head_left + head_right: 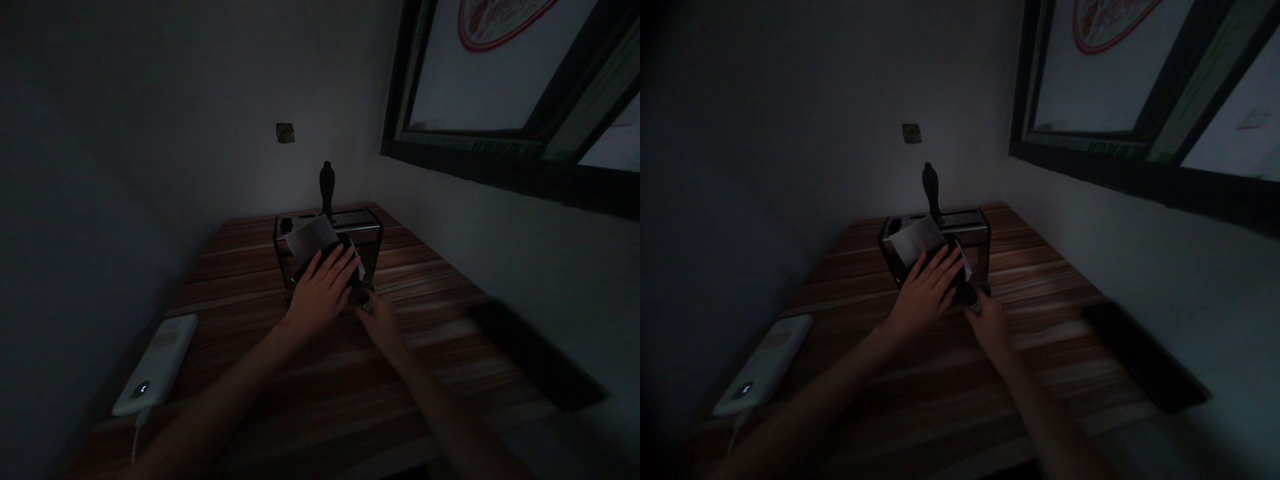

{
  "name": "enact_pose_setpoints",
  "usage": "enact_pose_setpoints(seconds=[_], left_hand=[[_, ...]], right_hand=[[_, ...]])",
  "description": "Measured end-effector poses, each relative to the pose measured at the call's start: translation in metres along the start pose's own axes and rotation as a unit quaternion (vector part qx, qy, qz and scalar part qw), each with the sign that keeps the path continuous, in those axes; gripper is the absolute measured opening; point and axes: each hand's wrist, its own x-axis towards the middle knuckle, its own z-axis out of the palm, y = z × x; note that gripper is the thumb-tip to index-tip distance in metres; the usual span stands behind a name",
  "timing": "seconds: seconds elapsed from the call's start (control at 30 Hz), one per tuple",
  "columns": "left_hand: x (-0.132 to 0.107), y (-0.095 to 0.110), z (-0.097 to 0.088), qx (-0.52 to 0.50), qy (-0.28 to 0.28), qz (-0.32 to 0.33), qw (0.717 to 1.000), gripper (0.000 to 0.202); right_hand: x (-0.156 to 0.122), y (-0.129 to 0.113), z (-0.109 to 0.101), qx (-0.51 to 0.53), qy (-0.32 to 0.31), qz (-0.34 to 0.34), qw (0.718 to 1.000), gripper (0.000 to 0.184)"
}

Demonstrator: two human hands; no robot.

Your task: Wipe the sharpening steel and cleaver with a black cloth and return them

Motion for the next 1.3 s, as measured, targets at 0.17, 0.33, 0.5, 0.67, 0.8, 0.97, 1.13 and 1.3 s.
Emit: enact_pose_setpoints(seconds=[0.17, 0.33, 0.5, 0.67, 0.8, 0.97, 1.13, 1.3], left_hand=[[0.006, -0.018, -0.01, -0.008, 0.023, -0.035, 0.999, 0.049], [0.012, -0.029, -0.016, -0.012, 0.047, -0.055, 0.997, 0.049], [0.018, -0.036, -0.02, -0.003, 0.047, -0.075, 0.996, 0.049], [0.019, -0.038, -0.019, -0.003, 0.06, -0.078, 0.995, 0.049], [0.019, -0.037, -0.019, -0.007, 0.066, -0.078, 0.995, 0.049], [0.019, -0.037, -0.018, -0.01, 0.069, -0.077, 0.995, 0.049], [0.019, -0.035, -0.016, -0.012, 0.074, -0.07, 0.995, 0.049], [0.017, -0.029, -0.015, -0.011, 0.064, -0.058, 0.996, 0.048]], right_hand=[[-0.001, -0.001, 0.001, 0.004, 0.003, 0.008, 1.0, 0.029], [-0.001, 0.0, 0.001, -0.009, 0.002, 0.02, 1.0, 0.028], [-0.001, 0.0, 0.001, -0.011, -0.001, 0.016, 1.0, 0.029], [-0.001, 0.0, 0.001, 0.001, 0.002, 0.021, 1.0, 0.028], [-0.001, -0.001, 0.001, 0.005, 0.005, 0.023, 1.0, 0.027], [-0.001, -0.003, 0.0, -0.005, 0.004, 0.033, 0.999, 0.026], [0.0, -0.001, 0.002, 0.005, 0.006, 0.029, 1.0, 0.026], [0.0, 0.0, 0.002, 0.004, 0.012, 0.024, 1.0, 0.026]])
